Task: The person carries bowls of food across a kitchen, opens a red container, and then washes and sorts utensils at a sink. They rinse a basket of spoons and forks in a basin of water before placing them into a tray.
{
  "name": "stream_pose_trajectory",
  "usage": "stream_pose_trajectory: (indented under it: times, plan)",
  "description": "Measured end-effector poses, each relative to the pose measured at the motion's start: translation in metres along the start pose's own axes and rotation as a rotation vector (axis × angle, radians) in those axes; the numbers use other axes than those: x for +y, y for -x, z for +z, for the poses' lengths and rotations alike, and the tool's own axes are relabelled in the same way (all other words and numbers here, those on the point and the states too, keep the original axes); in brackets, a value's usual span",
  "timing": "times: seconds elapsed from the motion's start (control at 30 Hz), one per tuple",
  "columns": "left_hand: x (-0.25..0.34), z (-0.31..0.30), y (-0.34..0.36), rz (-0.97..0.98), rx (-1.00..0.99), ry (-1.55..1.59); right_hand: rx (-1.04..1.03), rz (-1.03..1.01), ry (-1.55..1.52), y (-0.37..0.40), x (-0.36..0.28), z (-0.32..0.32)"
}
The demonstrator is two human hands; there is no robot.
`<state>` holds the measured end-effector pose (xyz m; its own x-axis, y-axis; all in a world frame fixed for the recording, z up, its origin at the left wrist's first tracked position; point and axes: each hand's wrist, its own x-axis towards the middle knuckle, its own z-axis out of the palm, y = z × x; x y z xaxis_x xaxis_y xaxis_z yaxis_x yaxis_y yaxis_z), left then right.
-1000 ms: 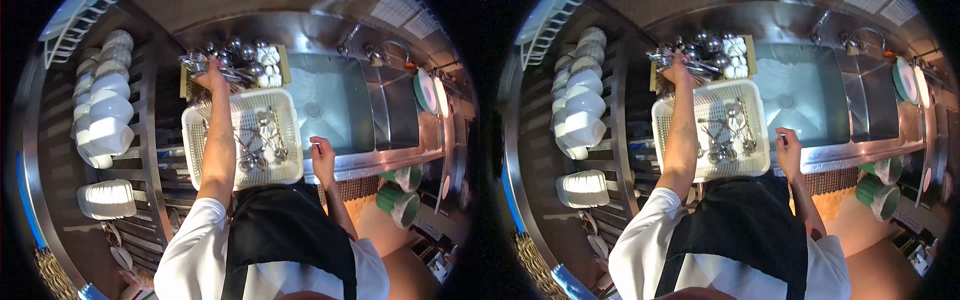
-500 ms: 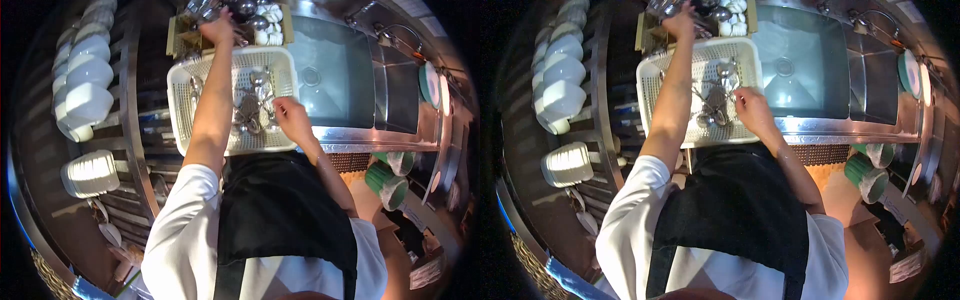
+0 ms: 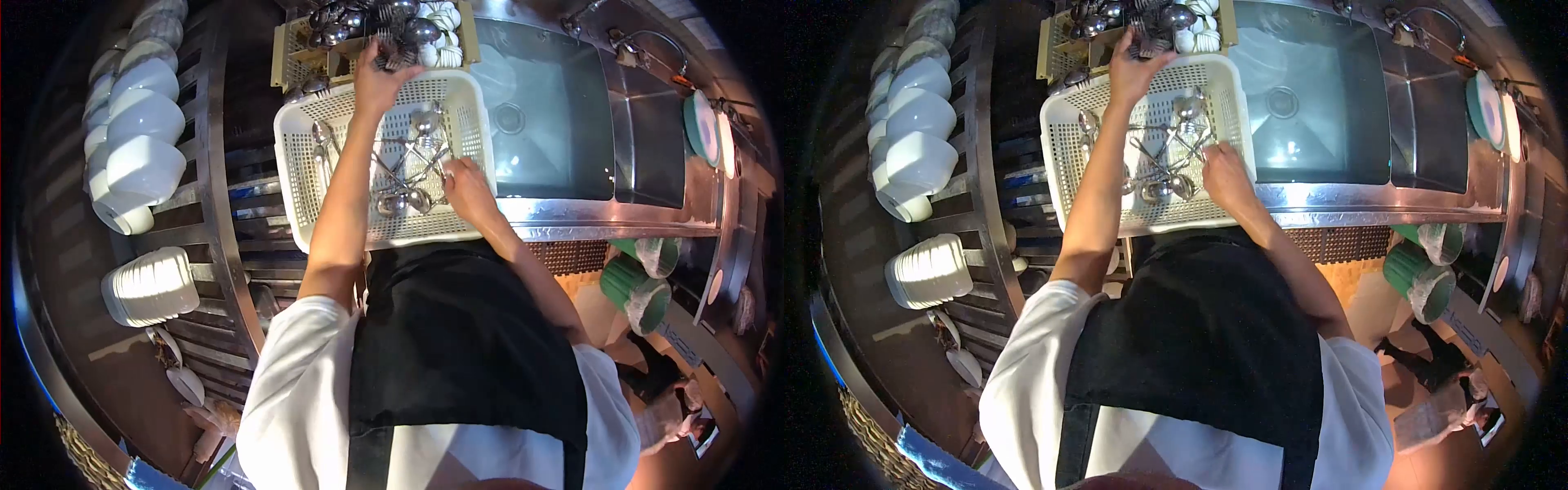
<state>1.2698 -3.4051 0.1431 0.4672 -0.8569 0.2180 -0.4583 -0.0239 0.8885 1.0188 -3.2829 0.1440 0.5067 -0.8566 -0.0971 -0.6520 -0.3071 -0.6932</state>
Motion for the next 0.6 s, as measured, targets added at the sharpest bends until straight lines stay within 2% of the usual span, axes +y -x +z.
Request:
stream_pose_trajectory:
  times: [0.03, 0.07, 0.13, 0.17, 0.2, 0.23, 0.27, 0.33, 0.37, 0.4, 0.47, 0.5, 0.57, 0.6]
  plan:
    - [0.021, -0.018, 0.023, 0.122, -0.052, -0.155, 0.048, -0.084, 0.013, -0.011, 0.005, 0.006]
    - [0.030, -0.028, 0.045, 0.121, -0.055, -0.159, 0.047, -0.082, 0.008, -0.026, 0.008, 0.014]
    - [0.043, -0.042, 0.082, 0.075, 0.003, -0.234, 0.117, -0.197, 0.192, -0.054, 0.008, 0.031]
    - [0.035, -0.043, 0.101, 0.026, 0.006, -0.232, 0.120, -0.205, 0.189, -0.063, 0.005, 0.037]
    - [0.016, -0.043, 0.120, -0.020, 0.016, -0.229, 0.063, -0.141, 0.341, -0.074, 0.001, 0.042]
    - [-0.009, -0.041, 0.138, 0.023, -0.092, -0.323, 0.007, -0.078, 0.494, -0.082, -0.005, 0.045]
    - [-0.024, -0.040, 0.146, 0.068, -0.197, -0.416, 0.019, -0.098, 0.498, -0.087, -0.017, 0.042]
    - [-0.012, -0.047, 0.158, 0.177, -0.319, -0.469, -0.224, -0.081, 0.366, -0.078, -0.047, 0.025]
    - [-0.013, -0.050, 0.159, 0.191, -0.332, -0.510, -0.230, -0.085, 0.254, -0.073, -0.057, 0.017]
    - [-0.007, -0.055, 0.156, 0.188, -0.319, -0.505, -0.233, -0.094, 0.264, -0.067, -0.072, 0.002]
    - [0.026, -0.072, 0.141, 0.258, -0.194, -0.296, -0.119, -0.104, -0.115, -0.058, -0.110, -0.039]
    - [0.055, -0.076, 0.128, 0.375, -0.029, -0.245, -0.055, -0.141, -0.173, -0.058, -0.127, -0.057]
    - [0.085, -0.076, 0.095, 0.419, 0.138, -0.167, 0.015, -0.171, -0.224, -0.056, -0.157, -0.089]
    - [0.093, -0.075, 0.074, 0.381, 0.161, -0.050, 0.121, -0.230, -0.393, -0.058, -0.171, -0.103]
